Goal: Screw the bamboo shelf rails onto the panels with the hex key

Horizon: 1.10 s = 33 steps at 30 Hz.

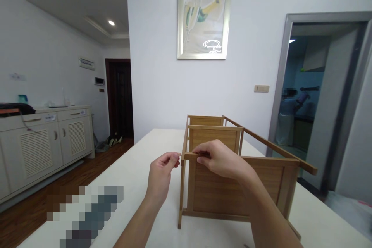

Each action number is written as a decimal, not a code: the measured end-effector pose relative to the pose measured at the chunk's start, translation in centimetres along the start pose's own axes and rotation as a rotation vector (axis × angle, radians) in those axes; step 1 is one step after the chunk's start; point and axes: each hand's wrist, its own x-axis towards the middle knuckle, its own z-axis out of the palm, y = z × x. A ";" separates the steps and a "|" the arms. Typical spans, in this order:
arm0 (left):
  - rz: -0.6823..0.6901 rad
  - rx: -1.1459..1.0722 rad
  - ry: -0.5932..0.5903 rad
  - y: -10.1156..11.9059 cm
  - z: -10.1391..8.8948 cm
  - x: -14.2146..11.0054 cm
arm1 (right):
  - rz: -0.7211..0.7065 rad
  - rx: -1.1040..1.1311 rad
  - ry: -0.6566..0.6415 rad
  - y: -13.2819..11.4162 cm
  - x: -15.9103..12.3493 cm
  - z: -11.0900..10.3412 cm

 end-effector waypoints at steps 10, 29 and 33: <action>0.201 0.057 0.097 0.9 1.3 -0.3 | 0.003 0.007 -0.013 -0.2 0.0 0.2; 0.030 -0.016 0.112 -0.7 0.6 0.0 | -0.058 -0.089 0.037 -0.6 -0.1 0.2; 0.083 0.031 0.142 -1.0 0.3 0.1 | -0.071 -0.117 0.050 -0.5 -0.1 0.2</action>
